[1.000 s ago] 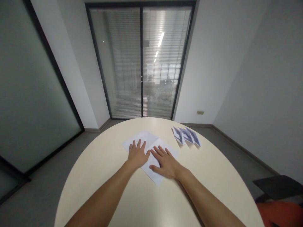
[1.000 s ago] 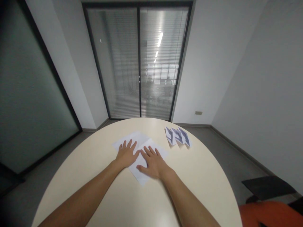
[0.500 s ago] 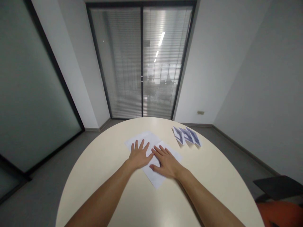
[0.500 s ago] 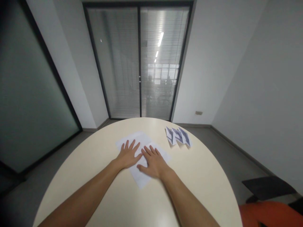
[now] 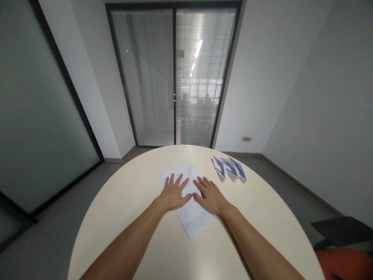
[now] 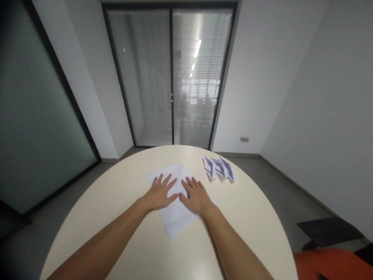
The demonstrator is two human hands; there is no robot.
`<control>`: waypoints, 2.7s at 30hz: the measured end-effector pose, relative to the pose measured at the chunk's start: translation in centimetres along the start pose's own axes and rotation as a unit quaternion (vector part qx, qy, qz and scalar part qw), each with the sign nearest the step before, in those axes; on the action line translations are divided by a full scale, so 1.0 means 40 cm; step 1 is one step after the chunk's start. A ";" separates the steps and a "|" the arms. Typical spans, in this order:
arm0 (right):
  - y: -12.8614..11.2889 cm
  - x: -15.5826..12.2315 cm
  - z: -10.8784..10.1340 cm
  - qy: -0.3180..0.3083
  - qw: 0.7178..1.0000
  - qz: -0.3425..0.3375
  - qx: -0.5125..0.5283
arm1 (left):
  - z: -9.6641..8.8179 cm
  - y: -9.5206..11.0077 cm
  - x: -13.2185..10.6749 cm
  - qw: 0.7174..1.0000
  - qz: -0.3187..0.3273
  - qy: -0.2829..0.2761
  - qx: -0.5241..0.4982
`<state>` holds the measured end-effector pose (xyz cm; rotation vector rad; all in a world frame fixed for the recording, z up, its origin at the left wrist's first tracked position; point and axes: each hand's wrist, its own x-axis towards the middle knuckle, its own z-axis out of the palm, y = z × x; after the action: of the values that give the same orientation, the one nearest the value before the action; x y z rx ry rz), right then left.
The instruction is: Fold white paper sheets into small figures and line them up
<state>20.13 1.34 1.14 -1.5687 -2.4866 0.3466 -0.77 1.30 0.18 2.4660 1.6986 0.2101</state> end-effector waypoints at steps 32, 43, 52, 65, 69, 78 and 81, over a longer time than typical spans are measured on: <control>0.031 0.011 0.014 0.030 1.000 -0.001 0.004 | 0.010 0.021 0.012 0.996 0.001 0.086 0.018; 0.053 0.023 0.034 0.134 0.989 -0.051 0.029 | 0.006 0.015 0.010 0.992 0.069 0.107 0.006; 0.060 0.028 0.015 0.200 0.975 -0.090 0.014 | 0.000 0.009 0.013 0.987 0.114 0.115 -0.001; 0.053 0.023 -0.018 0.227 0.973 -0.039 -0.003 | -0.014 -0.020 0.021 0.985 0.002 0.162 -0.056; 0.045 0.021 -0.022 0.228 0.974 -0.007 -0.005 | -0.005 -0.042 0.032 0.974 -0.028 0.206 -0.091; 0.038 0.017 -0.024 0.273 0.961 0.014 0.025 | 0.000 -0.055 0.044 0.948 -0.008 0.280 -0.149; 0.041 0.016 -0.023 0.301 0.953 -0.006 0.035 | -0.006 -0.052 0.041 0.936 0.006 0.312 -0.162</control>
<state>21.52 2.71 1.58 -1.3685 -1.9850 -0.0485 -2.14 3.58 0.08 2.2860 1.6537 1.2801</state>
